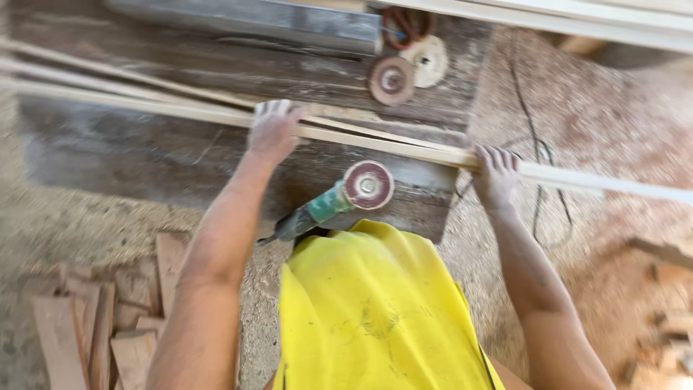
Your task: The person uses a handheld power sander to smooth the surface of long, thin wooden planks. They hold the planks with one hand and move the sander along the length of the wood, generating sawdust. The person occasionally repositions the planks to continue sanding different sections.
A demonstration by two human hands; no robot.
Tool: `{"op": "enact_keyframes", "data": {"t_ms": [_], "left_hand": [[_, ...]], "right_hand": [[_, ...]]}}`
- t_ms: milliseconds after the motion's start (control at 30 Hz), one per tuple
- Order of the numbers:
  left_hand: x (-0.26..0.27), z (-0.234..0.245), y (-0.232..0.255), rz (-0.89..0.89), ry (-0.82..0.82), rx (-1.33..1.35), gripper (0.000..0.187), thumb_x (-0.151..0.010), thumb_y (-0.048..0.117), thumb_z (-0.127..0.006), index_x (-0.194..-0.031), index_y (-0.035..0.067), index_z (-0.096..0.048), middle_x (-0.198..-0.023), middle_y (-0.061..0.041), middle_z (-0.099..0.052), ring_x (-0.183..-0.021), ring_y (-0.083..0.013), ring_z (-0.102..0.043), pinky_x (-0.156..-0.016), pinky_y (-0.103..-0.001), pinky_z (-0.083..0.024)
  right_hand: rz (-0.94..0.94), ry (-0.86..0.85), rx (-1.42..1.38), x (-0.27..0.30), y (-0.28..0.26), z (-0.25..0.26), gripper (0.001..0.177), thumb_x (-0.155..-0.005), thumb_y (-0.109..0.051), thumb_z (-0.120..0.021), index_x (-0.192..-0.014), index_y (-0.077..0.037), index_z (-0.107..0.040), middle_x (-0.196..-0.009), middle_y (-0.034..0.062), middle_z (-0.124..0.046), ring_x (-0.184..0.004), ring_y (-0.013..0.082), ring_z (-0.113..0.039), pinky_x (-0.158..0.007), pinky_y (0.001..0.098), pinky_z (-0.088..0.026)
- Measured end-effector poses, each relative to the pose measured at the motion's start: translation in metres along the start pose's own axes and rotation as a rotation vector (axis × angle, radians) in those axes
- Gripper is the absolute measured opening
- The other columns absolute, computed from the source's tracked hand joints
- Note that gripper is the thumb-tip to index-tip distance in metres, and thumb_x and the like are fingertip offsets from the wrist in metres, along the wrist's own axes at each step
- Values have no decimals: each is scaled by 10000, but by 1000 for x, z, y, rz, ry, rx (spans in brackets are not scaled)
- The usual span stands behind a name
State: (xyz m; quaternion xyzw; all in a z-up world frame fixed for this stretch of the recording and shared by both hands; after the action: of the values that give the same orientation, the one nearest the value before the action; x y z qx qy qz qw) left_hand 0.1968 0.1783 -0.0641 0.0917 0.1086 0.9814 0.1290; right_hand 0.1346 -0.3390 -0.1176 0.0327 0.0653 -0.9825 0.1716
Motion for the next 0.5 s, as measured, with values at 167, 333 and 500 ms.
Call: {"op": "enact_keyframes", "data": {"t_ms": [167,333,500], "left_hand": [[35,-18,-11,-32,206,86,527,-848,343,-854,-1330,201,-696,-1270,-121,-620,-1248,-329,-564,-1046,-499,-433],[64,-19,-9,-24,140,98,519,-900,423,-814,-1354,199,-699,-1299,-117,-610,-1273,-329,-541,-1077,-517,-406],[75,-20,-27,147,123,202,317,-957,416,-794,-1199,214,-770,-1313,-56,-633,-1276,-303,-530,-1130,-525,-356]], "right_hand": [[-95,43,-30,-4,-14,-10,627,-843,-251,-882,-1372,-85,-591,-1324,101,-648,-1289,287,-557,-1120,472,-387],[-228,-19,-10,4,-32,-4,625,-821,-202,-830,-1365,-62,-556,-1392,153,-587,-1391,358,-464,-1175,504,-329],[-319,-41,33,9,-30,-16,684,-858,-133,-764,-1480,-96,-483,-1511,172,-496,-1481,371,-367,-1249,508,-267]]}}
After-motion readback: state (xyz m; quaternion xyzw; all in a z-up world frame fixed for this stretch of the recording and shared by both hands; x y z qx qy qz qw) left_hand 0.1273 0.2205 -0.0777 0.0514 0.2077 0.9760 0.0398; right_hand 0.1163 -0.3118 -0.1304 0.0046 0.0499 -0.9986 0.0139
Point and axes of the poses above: each hand's wrist, its own x-axis away from the middle knuckle, its own z-axis out of the back of the hand, y = z × x, the point moved 1 cm from there along -x, towards the middle knuckle
